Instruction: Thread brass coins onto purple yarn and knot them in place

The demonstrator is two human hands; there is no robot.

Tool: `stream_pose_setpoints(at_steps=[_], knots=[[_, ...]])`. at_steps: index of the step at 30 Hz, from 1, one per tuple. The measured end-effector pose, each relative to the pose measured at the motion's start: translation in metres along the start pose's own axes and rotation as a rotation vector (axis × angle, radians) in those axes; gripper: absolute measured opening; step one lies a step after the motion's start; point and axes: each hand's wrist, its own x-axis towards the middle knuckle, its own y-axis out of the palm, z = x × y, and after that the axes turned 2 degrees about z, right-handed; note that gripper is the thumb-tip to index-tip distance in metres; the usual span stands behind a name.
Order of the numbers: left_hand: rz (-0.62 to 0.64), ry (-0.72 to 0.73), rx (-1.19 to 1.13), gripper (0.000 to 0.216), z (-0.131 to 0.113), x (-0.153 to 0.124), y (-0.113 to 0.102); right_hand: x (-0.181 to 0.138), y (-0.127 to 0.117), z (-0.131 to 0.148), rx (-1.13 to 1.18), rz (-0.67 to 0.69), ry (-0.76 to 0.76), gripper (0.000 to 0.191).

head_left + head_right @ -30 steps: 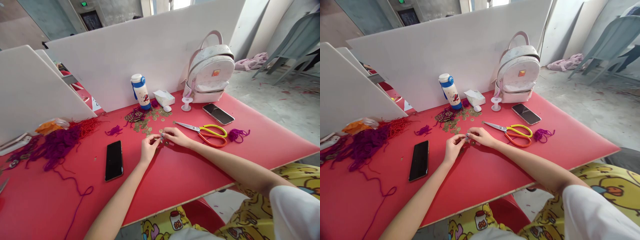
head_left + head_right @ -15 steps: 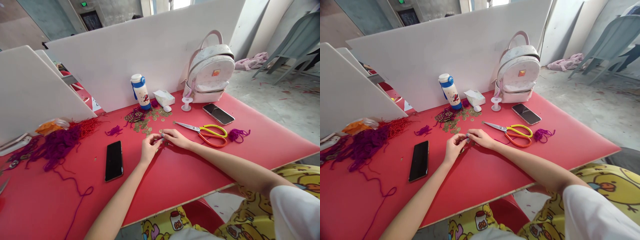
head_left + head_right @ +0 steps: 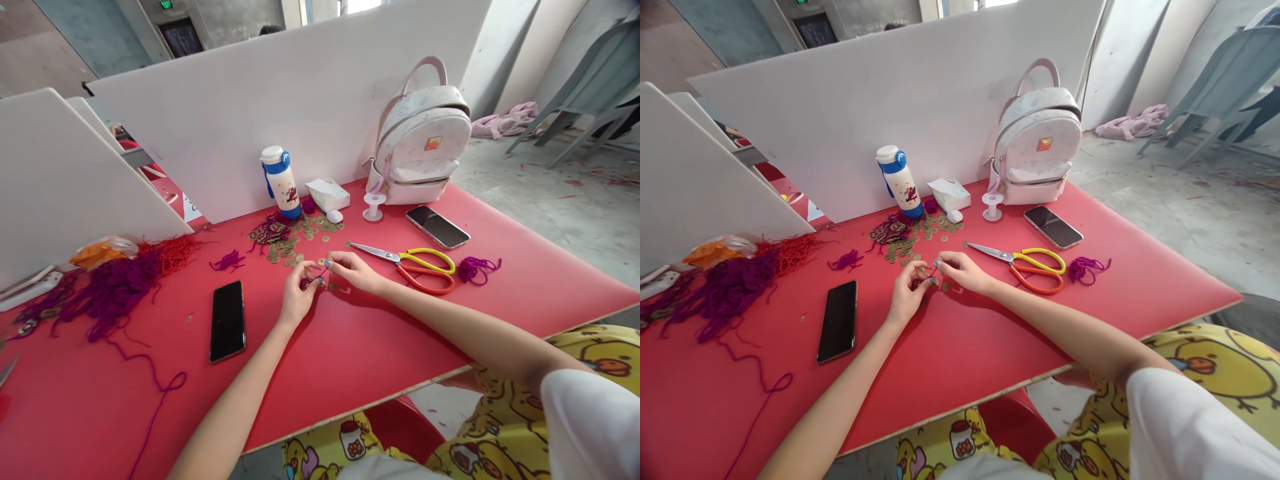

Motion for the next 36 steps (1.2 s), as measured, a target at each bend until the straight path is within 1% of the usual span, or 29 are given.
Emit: stream_pose_setpoints(at_steps=[4, 6, 8, 10, 12, 15, 19, 21, 22, 24, 30, 34, 36], knots=[[0.03, 0.027, 0.056, 0.02, 0.002, 0.0, 0.001, 0.0, 0.001, -0.002, 0.076, 0.025, 0.008, 0.039], [0.031, 0.023, 0.058, 0.014, 0.002, 0.0, 0.001, 0.001, 0.001, -0.005, 0.085, -0.026, 0.024, 0.04], [0.016, 0.009, 0.042, 0.009, 0.001, 0.0, 0.002, 0.002, 0.0, -0.01, 0.088, -0.109, 0.039, 0.041], [-0.002, -0.018, 0.024, 0.011, 0.001, 0.0, 0.002, 0.004, -0.001, -0.013, 0.096, -0.174, 0.054, 0.042], [-0.02, -0.037, 0.021, 0.013, 0.0, -0.001, 0.003, 0.005, -0.002, -0.014, 0.096, -0.196, 0.079, 0.042], [-0.03, -0.038, 0.038, 0.016, -0.002, -0.003, 0.002, 0.005, -0.002, -0.013, 0.006, -0.139, 0.072, 0.044], [-0.009, -0.035, 0.061, 0.025, -0.004, -0.004, 0.0, 0.002, 0.0, -0.012, -0.35, 0.036, 0.008, 0.037], [-0.011, -0.014, 0.095, 0.032, -0.005, -0.004, 0.0, 0.001, 0.001, -0.012, -0.493, 0.075, -0.008, 0.037], [-0.005, -0.009, 0.12, 0.035, -0.005, -0.004, -0.001, 0.001, 0.001, -0.013, -0.528, 0.081, -0.017, 0.038], [0.027, -0.016, 0.181, 0.037, -0.005, -0.004, -0.001, 0.001, 0.001, -0.013, -0.533, 0.076, -0.02, 0.038], [0.161, -0.033, 0.355, 0.034, -0.01, -0.005, -0.002, 0.002, 0.001, -0.009, -0.383, 0.054, 0.037, 0.032], [0.157, -0.025, 0.388, 0.032, -0.011, -0.005, -0.002, 0.003, 0.002, -0.011, -0.392, 0.046, 0.034, 0.032], [0.155, -0.017, 0.348, 0.029, -0.011, -0.005, -0.002, 0.004, 0.002, -0.012, -0.311, 0.04, 0.044, 0.038]])
